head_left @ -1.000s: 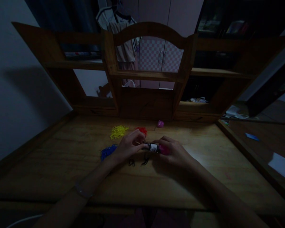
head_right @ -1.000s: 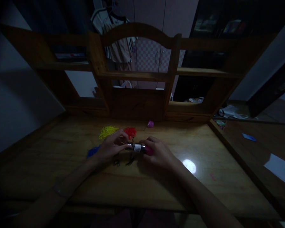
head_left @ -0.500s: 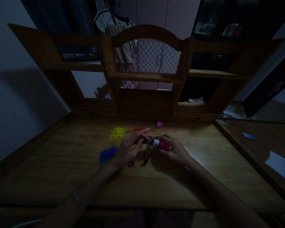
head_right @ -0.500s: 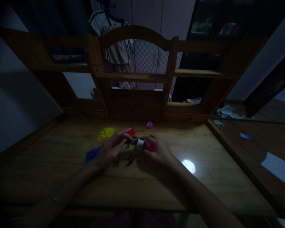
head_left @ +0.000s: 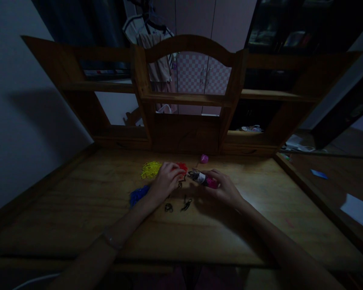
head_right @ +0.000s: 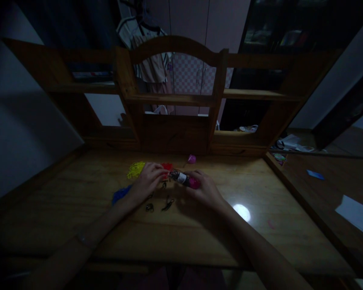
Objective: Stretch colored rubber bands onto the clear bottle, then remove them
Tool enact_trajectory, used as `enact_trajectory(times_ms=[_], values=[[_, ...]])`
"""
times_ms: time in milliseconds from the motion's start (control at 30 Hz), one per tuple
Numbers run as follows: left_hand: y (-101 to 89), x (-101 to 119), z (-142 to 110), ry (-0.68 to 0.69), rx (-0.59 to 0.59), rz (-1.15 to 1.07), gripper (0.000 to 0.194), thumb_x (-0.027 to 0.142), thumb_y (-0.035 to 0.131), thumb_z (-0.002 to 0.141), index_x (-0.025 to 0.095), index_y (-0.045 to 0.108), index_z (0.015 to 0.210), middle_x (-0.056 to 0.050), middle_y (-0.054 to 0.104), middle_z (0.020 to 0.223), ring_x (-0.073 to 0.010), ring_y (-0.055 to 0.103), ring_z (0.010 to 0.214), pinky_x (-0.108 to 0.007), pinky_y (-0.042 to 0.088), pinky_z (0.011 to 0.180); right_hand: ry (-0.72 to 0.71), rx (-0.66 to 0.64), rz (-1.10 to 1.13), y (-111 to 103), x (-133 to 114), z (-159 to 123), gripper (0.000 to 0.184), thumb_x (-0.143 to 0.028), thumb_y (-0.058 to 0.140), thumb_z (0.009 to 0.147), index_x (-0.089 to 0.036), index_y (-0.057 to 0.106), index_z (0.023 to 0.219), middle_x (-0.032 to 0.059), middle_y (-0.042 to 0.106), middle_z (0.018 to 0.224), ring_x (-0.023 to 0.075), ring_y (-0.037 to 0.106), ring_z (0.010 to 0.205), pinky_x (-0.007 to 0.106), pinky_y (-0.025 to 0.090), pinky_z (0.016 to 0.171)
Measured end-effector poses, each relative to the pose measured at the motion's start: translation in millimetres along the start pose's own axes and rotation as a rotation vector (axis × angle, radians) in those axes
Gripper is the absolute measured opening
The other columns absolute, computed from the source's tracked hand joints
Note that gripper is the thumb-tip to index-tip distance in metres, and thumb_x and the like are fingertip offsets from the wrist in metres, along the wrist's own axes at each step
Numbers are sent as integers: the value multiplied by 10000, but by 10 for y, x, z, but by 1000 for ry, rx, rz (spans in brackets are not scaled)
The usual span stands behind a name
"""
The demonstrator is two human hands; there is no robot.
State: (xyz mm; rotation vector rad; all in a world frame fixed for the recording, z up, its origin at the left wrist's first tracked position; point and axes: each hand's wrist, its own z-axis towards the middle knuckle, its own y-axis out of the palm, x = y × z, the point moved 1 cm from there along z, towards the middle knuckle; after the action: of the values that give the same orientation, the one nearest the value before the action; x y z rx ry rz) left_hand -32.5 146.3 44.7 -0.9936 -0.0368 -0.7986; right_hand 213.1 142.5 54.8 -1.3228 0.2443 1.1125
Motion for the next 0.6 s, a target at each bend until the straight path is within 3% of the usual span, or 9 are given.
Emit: enact_trajectory(times_ms=[200, 600], values=[[128, -119, -68, 67, -200, 160, 277, 151, 525, 898, 241, 684, 1107, -99, 559, 1122, -263, 451, 1080, -429, 393, 916, 30, 64, 15, -9, 96, 23, 411, -290, 680, 787, -252, 646, 1195, 60, 658, 1113, 240, 616, 966, 369, 481, 829], [141, -160, -71, 101, -289, 182, 118, 212, 500, 926, 183, 614, 923, -90, 564, 1034, -252, 460, 1012, -397, 388, 873, 54, 70, 13, -25, 83, 25, 403, -293, 692, 778, -262, 650, 1178, 52, 661, 1090, 235, 620, 952, 371, 482, 812]])
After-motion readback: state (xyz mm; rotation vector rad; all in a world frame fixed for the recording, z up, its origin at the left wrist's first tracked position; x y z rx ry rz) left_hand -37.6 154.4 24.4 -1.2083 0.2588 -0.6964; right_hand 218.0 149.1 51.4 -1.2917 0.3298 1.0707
